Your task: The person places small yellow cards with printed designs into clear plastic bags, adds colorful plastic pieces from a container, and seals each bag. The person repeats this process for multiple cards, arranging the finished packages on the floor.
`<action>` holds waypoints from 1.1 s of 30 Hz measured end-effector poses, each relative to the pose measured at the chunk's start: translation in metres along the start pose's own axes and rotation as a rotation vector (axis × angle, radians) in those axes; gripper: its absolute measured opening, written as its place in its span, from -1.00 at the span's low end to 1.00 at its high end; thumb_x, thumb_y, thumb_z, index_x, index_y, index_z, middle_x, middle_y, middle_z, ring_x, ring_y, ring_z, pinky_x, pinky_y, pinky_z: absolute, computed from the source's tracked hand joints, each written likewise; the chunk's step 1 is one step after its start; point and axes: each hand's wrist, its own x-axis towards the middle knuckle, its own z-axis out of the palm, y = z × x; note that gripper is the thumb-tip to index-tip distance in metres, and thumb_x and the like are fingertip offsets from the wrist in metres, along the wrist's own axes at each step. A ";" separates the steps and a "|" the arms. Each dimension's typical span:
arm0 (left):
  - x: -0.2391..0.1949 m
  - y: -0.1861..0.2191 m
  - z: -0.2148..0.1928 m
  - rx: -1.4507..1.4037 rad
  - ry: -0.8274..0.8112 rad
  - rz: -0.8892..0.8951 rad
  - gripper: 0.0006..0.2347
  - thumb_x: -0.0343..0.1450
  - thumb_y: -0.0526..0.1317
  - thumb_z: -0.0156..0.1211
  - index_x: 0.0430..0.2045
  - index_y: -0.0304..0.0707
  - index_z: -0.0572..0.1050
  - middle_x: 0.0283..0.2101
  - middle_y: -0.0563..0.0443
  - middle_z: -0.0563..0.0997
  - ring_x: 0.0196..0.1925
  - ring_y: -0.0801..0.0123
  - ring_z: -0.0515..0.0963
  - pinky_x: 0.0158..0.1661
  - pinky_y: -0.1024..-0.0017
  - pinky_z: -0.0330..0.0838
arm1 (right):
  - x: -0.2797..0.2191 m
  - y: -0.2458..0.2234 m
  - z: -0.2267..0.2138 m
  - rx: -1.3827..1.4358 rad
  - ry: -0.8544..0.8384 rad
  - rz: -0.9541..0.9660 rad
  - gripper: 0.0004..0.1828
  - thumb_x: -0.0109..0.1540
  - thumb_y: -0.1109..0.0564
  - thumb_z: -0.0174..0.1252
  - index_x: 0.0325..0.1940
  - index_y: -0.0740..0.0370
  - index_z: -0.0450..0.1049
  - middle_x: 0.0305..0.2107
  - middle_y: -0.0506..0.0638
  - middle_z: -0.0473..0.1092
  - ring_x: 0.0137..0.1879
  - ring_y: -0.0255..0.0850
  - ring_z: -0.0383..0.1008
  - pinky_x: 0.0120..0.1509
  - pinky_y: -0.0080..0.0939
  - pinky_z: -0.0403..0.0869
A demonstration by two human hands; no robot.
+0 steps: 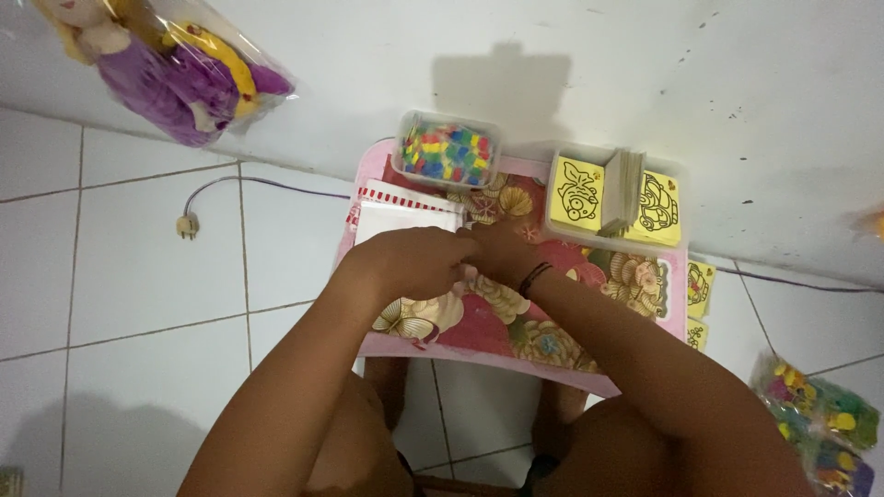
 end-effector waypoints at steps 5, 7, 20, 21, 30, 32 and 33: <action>-0.002 0.002 -0.003 -0.003 -0.009 -0.017 -0.66 0.50 -0.20 -0.17 0.17 -0.16 0.38 0.03 -0.37 0.60 0.08 -0.35 0.56 0.04 -0.11 0.45 | 0.023 0.024 0.041 -0.277 0.025 -0.161 -0.72 0.26 -0.08 0.11 -0.03 0.06 0.45 -0.11 -0.05 0.37 -0.05 -0.05 0.40 -0.10 -0.06 0.34; -0.001 0.004 -0.004 0.000 -0.012 -0.008 -0.66 0.51 -0.20 -0.18 0.18 -0.16 0.37 0.05 -0.38 0.59 0.09 -0.37 0.54 0.05 -0.12 0.44 | 0.027 0.025 0.044 -0.286 0.012 -0.186 -0.59 0.19 -0.16 0.22 0.01 0.06 0.48 -0.06 -0.05 0.39 0.02 -0.04 0.41 -0.10 -0.02 0.37; -0.004 0.005 -0.005 0.042 -0.021 0.010 -0.68 0.50 -0.18 -0.13 0.14 -0.18 0.41 0.03 -0.37 0.60 0.10 -0.34 0.55 0.08 -0.13 0.43 | 0.033 0.012 0.022 0.592 0.029 0.110 -0.59 0.19 -0.09 0.27 -0.12 0.04 0.19 -0.33 -0.11 0.26 -0.27 -0.05 0.42 -0.15 -0.07 0.34; -0.004 0.006 -0.006 0.052 -0.023 0.006 -0.68 0.51 -0.17 -0.11 0.14 -0.18 0.40 0.03 -0.38 0.60 0.11 -0.34 0.55 0.09 -0.13 0.42 | 0.032 0.010 0.018 0.642 -0.002 0.114 -0.58 0.17 0.00 0.27 -0.08 0.08 0.18 -0.35 -0.05 0.28 -0.27 -0.02 0.44 -0.15 -0.07 0.32; -0.005 0.008 -0.007 0.008 -0.015 0.001 -0.65 0.52 -0.08 -0.13 0.19 -0.06 0.36 0.02 -0.38 0.60 0.12 -0.35 0.54 0.10 -0.14 0.41 | 0.021 -0.018 -0.039 -0.275 0.019 -0.089 -0.54 0.13 -0.10 0.30 0.03 -0.05 0.31 -0.25 -0.14 0.43 -0.17 -0.14 0.57 -0.25 -0.11 0.47; -0.003 0.008 -0.006 0.011 -0.020 -0.011 -0.66 0.52 -0.10 -0.12 0.16 -0.10 0.40 0.02 -0.36 0.61 0.12 -0.32 0.55 0.10 -0.11 0.42 | 0.021 -0.013 -0.033 -0.136 0.024 0.015 -0.47 0.10 -0.11 0.33 0.07 -0.08 0.30 -0.39 -0.14 0.42 -0.27 -0.06 0.56 -0.28 -0.04 0.47; -0.002 0.008 -0.006 0.014 -0.026 -0.023 -0.68 0.51 -0.11 -0.11 0.13 -0.13 0.43 0.02 -0.33 0.62 0.12 -0.28 0.56 0.09 -0.09 0.43 | 0.021 -0.010 -0.030 0.005 0.030 0.117 -0.41 0.07 -0.11 0.35 0.11 -0.11 0.29 -0.52 -0.13 0.40 -0.36 0.02 0.54 -0.31 0.03 0.46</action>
